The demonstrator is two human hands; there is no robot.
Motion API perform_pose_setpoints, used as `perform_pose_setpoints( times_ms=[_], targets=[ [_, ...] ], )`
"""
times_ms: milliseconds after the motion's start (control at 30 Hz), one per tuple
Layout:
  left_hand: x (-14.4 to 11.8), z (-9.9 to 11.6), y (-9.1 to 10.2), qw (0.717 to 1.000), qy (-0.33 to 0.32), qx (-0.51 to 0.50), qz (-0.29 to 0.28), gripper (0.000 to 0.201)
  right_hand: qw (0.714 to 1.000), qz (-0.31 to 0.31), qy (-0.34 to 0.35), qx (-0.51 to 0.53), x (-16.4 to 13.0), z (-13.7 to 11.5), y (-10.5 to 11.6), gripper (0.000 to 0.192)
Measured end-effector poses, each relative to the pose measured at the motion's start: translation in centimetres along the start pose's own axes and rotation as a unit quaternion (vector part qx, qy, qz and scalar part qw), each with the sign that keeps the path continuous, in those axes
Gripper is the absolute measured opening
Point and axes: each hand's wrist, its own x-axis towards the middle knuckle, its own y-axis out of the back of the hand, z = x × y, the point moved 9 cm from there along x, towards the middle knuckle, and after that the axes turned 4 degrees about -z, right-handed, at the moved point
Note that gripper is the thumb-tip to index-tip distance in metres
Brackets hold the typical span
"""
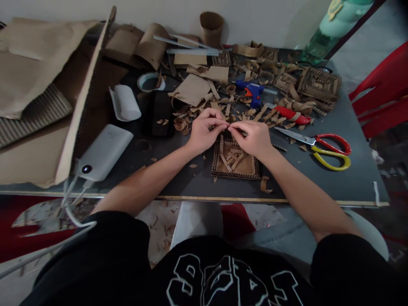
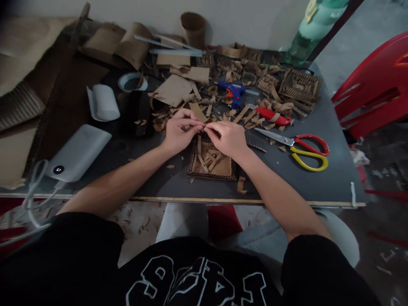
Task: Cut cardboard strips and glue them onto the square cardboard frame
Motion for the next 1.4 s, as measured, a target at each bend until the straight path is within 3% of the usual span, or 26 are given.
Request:
perform_pose_setpoints(
  times_ms=[467,667,900,1033,1200,1400],
  targets=[
    [0.3,-1.1,-0.8,0.995,0.031,-0.059,-0.07,0.024,0.998,-0.016,-0.047,0.047,0.5,1.1,0.4,0.025],
    [0.2,-0.8,-0.5,0.997,0.037,-0.05,-0.049,0.027,0.999,0.007,-0.003,0.047,0.3,0.1,0.6,0.026],
    [0.1,-0.4,0.1,0.999,0.025,-0.041,-0.008,0.024,0.999,-0.017,-0.007,0.026,0.1,0.0,0.0,0.026],
    [0.1,-0.1,0.0,0.999,0.013,-0.047,-0.007,0.022,1.0,-0.005,-0.016,0.022,0.2,0.4,0.5,0.024],
    [0.2,-0.5,0.0,0.998,0.031,-0.056,-0.005,0.031,0.998,-0.048,-0.012,0.029,0.2,0.5,-0.2,0.02],
    [0.3,-1.3,-0.1,0.993,0.057,-0.102,-0.015,0.032,0.999,-0.015,0.013,0.03,0.1,0.0,0.2,0.024]
  ],
)
